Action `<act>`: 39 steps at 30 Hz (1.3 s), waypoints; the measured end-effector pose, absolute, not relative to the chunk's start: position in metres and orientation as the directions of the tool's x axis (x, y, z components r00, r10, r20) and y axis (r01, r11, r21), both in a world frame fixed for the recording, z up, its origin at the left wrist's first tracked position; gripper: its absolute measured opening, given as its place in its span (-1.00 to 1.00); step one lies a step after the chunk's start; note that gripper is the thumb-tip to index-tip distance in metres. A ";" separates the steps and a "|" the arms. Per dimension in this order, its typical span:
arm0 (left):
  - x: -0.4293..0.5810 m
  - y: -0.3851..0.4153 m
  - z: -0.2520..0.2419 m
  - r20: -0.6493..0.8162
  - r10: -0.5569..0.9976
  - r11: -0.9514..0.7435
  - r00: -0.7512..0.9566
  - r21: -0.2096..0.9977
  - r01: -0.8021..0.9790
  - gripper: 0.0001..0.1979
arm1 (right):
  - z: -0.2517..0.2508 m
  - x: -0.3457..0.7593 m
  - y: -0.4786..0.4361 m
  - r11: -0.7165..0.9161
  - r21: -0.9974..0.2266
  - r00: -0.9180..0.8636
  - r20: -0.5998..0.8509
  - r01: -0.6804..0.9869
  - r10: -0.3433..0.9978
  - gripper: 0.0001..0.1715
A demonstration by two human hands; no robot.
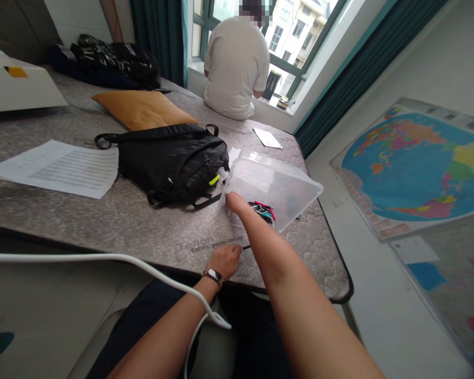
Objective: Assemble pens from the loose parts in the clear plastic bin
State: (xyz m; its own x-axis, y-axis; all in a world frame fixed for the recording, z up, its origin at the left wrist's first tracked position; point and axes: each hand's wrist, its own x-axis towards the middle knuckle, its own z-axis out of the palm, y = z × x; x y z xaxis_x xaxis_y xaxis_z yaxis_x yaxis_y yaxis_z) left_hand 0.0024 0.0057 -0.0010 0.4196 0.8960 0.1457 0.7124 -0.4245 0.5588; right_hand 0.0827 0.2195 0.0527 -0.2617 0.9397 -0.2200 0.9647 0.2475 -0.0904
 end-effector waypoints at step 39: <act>0.002 0.051 -0.010 -0.403 0.914 0.307 -0.044 0.758 -0.576 -0.69 | -0.010 0.068 -0.014 -0.141 -0.973 0.334 -0.197 -0.184 0.922 -0.74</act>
State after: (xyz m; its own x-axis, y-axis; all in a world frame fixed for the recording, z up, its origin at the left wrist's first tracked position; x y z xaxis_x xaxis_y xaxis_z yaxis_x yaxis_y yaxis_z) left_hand 0.0016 0.0515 -0.0096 -0.0439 0.9140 -0.4034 -0.5759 0.3068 0.7578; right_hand 0.0677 -0.0145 -0.0099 0.3337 0.9219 -0.1967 -0.1838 -0.1410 -0.9728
